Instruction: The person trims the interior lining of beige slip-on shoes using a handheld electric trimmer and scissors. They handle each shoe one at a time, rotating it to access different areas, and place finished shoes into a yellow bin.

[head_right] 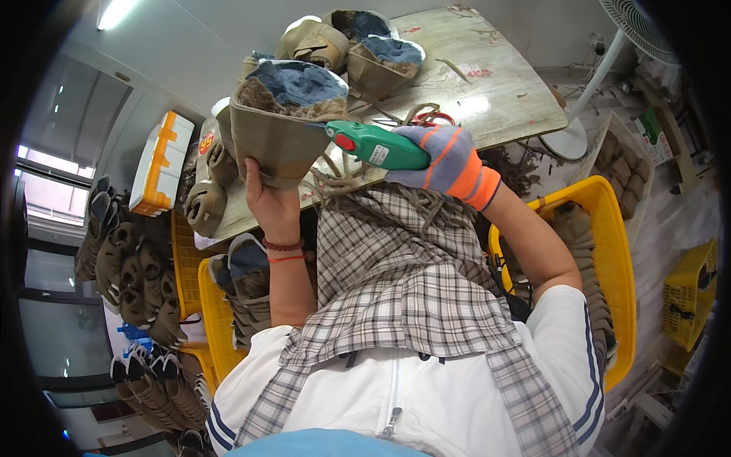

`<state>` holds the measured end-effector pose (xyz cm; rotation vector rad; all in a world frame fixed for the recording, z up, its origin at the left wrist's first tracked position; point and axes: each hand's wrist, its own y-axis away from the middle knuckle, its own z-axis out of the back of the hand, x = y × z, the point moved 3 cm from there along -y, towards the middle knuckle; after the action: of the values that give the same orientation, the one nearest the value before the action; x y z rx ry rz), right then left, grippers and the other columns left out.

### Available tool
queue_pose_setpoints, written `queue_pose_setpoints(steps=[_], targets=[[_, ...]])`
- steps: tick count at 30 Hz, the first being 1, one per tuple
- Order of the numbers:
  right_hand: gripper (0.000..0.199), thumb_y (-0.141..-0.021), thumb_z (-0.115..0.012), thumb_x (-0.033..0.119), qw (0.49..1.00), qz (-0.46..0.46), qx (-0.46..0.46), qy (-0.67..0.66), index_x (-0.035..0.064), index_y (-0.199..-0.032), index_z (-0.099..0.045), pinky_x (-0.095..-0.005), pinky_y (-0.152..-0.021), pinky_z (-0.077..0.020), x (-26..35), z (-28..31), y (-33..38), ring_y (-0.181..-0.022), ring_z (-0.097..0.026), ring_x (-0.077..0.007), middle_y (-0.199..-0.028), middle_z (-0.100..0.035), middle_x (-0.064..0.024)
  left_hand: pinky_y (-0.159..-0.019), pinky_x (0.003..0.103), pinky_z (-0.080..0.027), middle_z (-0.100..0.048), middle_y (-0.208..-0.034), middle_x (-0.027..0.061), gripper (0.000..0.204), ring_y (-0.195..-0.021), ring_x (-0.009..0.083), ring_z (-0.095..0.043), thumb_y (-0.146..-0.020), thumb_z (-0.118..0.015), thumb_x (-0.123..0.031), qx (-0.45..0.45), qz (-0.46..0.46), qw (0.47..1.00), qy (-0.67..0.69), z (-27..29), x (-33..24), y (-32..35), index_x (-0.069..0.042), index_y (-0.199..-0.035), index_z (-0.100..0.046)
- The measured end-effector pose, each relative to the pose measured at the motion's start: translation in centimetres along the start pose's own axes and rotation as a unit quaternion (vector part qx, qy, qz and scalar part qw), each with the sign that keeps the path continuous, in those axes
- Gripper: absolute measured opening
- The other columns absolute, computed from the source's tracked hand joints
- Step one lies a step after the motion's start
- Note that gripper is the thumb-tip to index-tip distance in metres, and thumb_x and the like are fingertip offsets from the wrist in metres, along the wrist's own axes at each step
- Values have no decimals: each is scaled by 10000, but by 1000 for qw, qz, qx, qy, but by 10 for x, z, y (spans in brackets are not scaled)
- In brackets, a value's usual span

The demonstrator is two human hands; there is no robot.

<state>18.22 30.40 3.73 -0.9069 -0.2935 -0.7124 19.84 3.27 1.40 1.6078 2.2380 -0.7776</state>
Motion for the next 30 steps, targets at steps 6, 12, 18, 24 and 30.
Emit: queue_pose_setpoints(steps=[6, 12, 18, 24, 30], targets=[[511, -622, -804, 308, 995, -15, -20, -94, 49, -1032, -643, -271, -573, -481, 4, -11, -10, -564, -598, -163, -706, -642, -83, -965, 396, -418, -498, -1269, 65, 380, -1150, 218, -488, -915, -516, -106, 47, -58, 992, -103, -4, 1, 3, -49, -1283, -442], [487, -638, -796, 281, 992, -67, -24, -102, 47, -1036, -642, -255, -572, -478, 13, -13, -16, -575, -597, -125, -726, -655, -71, -853, 325, -450, -572, -1133, 45, 290, -992, 168, -546, -897, -562, -110, 51, -96, 949, -296, 4, 11, 6, -32, -1174, -536], [510, -660, -791, 361, 974, -152, -48, -158, 50, -1037, -644, -244, -601, -501, 10, -20, -12, -621, -608, -99, -752, -667, -56, -745, 291, -436, -625, -966, 96, 193, -838, 177, -563, -869, -610, -132, 91, -146, 819, -547, 13, 18, 5, 21, -986, -612], [472, -680, -772, 413, 939, -287, -15, -189, 33, -936, -658, -247, -525, -460, 8, -18, -13, -550, -547, -79, -642, -612, -26, -924, 461, -349, -490, -1223, 182, 285, -1085, 375, -456, -866, -563, -126, 190, -199, 704, -655, 25, 33, 2, -10, -1126, -578], [408, -712, -754, 401, 910, -340, 7, -239, 12, -757, -641, -242, -438, -402, -3, -14, -15, -460, -487, -62, -529, -526, 2, -942, 420, -371, -414, -1261, 190, 508, -1154, 338, -420, -831, -630, -98, 253, -229, 591, -731, 21, 44, 9, 23, -1260, -385]])
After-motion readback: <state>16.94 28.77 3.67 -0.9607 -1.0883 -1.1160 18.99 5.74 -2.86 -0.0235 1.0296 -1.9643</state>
